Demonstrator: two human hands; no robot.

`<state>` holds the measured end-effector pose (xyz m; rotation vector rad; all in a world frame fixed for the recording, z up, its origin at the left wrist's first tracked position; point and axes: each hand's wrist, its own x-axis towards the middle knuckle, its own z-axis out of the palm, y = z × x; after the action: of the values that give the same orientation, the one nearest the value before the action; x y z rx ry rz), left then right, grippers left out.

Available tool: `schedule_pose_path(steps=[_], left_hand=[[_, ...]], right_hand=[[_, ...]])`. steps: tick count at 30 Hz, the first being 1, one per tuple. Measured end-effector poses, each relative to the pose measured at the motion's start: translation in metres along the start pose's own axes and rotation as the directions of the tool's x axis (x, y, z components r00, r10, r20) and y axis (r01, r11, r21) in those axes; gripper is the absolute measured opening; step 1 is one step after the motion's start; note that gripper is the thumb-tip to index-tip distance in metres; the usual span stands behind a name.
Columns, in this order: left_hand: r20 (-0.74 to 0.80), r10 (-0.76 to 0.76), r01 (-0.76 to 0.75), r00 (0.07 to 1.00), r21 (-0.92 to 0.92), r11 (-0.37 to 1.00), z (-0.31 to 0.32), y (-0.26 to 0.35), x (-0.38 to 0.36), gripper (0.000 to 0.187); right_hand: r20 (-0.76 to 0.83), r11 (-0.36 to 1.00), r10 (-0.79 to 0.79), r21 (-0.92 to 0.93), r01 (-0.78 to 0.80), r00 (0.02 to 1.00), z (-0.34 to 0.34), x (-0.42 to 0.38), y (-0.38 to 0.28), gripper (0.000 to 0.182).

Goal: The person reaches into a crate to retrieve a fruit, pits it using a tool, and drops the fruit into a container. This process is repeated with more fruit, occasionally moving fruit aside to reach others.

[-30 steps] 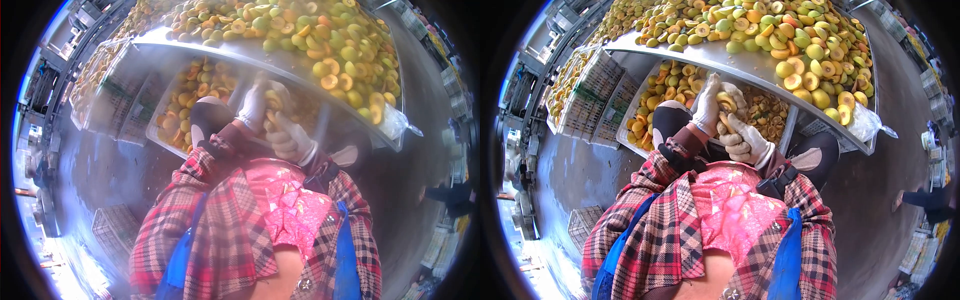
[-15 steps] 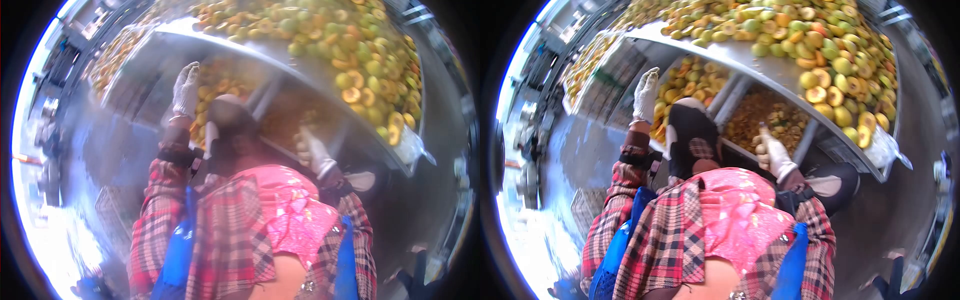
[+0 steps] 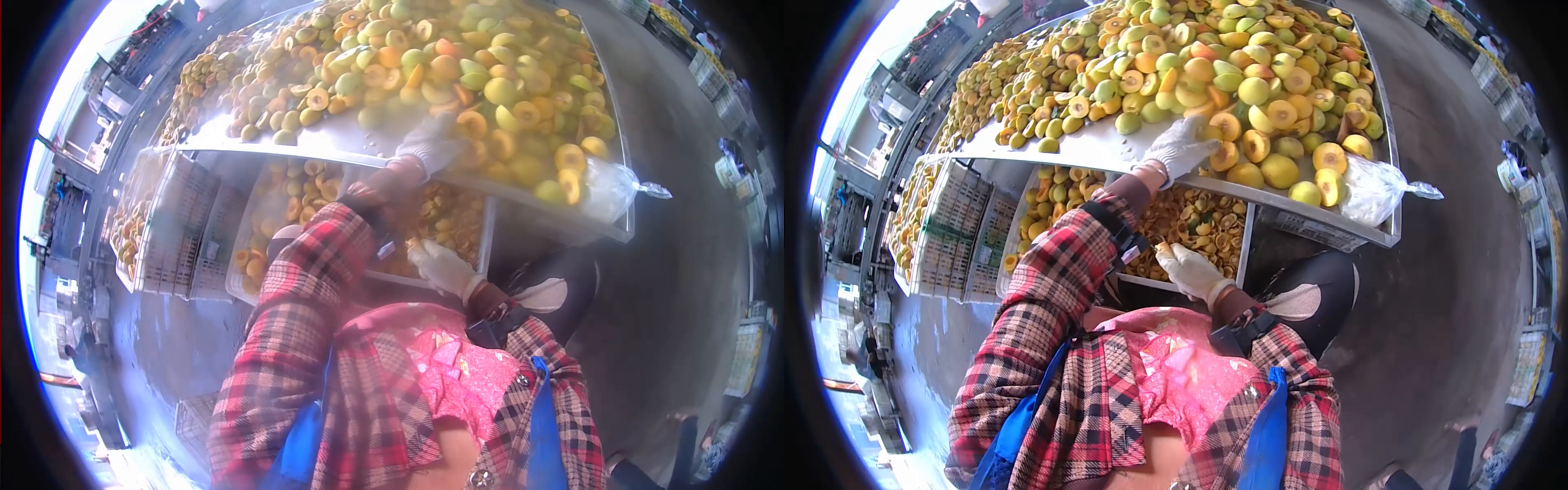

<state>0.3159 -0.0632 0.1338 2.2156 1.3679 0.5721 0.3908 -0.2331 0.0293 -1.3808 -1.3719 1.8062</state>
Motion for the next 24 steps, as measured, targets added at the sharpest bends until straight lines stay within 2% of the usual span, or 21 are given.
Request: schedule_pose_path(steps=[2,3,4,6,7,8,9,10,11,12,13,14,15,16,18,19,20,21,22,23,24], left_hand=[[0.052,-0.087,0.086,0.995,0.027,0.996,-0.002,0.014,0.001,0.071],[0.036,-0.028,0.025,0.999,0.067,0.997,0.001,0.004,0.008,0.066],[0.036,-0.033,0.030,0.999,0.070,0.997,0.003,-0.002,0.007,0.066],[0.098,-0.113,0.141,0.989,-0.363,0.921,0.002,-0.011,0.008,0.059],[0.109,-0.148,0.183,0.983,-0.501,0.846,-0.006,-0.003,0.000,0.052],[0.111,-0.148,0.184,0.983,-0.493,0.851,-0.002,-0.015,-0.001,0.052],[0.084,-0.096,0.126,0.992,-0.765,0.632,0.005,-0.035,-0.004,0.050],[0.037,-0.060,0.054,0.998,-0.942,0.333,0.012,-0.054,-0.006,0.047],[0.006,-0.021,0.010,1.000,-0.974,0.226,0.013,-0.060,-0.012,0.040],[-0.001,-0.030,0.006,1.000,-0.973,0.229,0.015,-0.065,-0.017,0.040],[0.003,-0.046,0.010,0.999,-0.991,0.132,0.016,-0.064,-0.026,0.038],[0.010,-0.063,0.012,0.998,-0.999,0.033,0.016,-0.064,-0.036,0.036],[-0.239,0.150,-0.276,0.959,-0.677,0.682,0.019,-0.069,-0.047,0.036],[-0.241,0.141,-0.270,0.960,-0.678,0.684,0.021,-0.067,-0.056,0.036],[-0.301,0.004,-0.204,0.954,-0.638,0.742,0.028,-0.058,-0.066,0.036],[-0.265,-0.037,-0.216,0.964,-0.852,0.477,0.033,-0.056,-0.066,0.036],[-0.263,-0.042,-0.212,0.964,-0.854,0.476,0.037,-0.055,-0.068,0.036],[-0.115,-0.187,-0.108,0.976,-0.993,0.052,0.042,-0.053,-0.071,0.035],[0.079,-0.251,-0.027,0.965,-0.920,-0.391,0.042,-0.048,-0.074,0.034],[0.015,-0.228,-0.051,0.973,-0.959,-0.280,0.049,-0.053,-0.077,0.033],[0.018,-0.229,-0.048,0.973,-0.959,-0.281,0.050,-0.053,-0.079,0.033]], right_hand=[[-0.014,0.998,-0.042,0.055,0.043,0.999,0.003,-0.002,-0.005,0.034],[-0.025,0.998,-0.041,0.055,0.042,0.999,0.002,-0.005,-0.009,0.034],[-0.019,0.998,-0.040,0.057,0.041,0.999,0.003,-0.006,-0.007,0.034],[-0.042,0.971,-0.077,0.224,0.085,0.996,0.002,-0.002,-0.005,0.035],[-0.075,0.973,-0.039,0.222,0.055,0.996,0.001,-0.008,-0.016,0.037],[-0.074,0.971,-0.045,0.230,0.060,0.996,0.001,-0.009,-0.019,0.037],[-0.135,0.961,-0.049,0.264,0.083,0.990,-0.001,-0.011,-0.022,0.039],[-0.193,0.950,-0.050,0.294,0.106,0.980,-0.003,-0.011,-0.021,0.040],[-0.261,0.948,-0.276,0.085,0.307,0.925,-0.007,-0.005,-0.008,0.040],[-0.250,0.948,-0.279,0.085,0.308,0.927,-0.011,0.003,0.003,0.040],[-0.401,0.863,-0.492,-0.108,0.493,0.772,-0.013,0.005,-0.002,0.038],[-0.488,0.725,-0.678,-0.321,0.610,0.549,-0.013,0.007,-0.006,0.035],[-0.484,0.834,-0.519,-0.108,0.541,0.704,-0.015,0.002,-0.007,0.032],[-0.435,0.900,-0.344,0.101,0.424,0.832,-0.016,-0.011,-0.023,0.030],[-0.455,0.874,-0.388,0.095,0.477,0.802,-0.017,-0.008,-0.024,0.027],[-0.435,0.889,-0.374,0.082,0.450,0.819,-0.018,-0.011,-0.029,0.027],[-0.417,0.903,-0.361,0.069,0.425,0.834,-0.019,-0.013,-0.031,0.027],[-0.426,0.885,-0.429,-0.024,0.465,0.796,-0.020,-0.009,-0.028,0.031],[-0.426,0.885,-0.429,-0.023,0.464,0.797,-0.020,-0.005,-0.027,0.031],[-0.448,0.858,-0.497,-0.124,0.499,0.743,-0.020,-0.002,-0.026,0.033],[-0.462,0.821,-0.564,-0.225,0.525,0.685,-0.020,-0.001,-0.025,0.035]])
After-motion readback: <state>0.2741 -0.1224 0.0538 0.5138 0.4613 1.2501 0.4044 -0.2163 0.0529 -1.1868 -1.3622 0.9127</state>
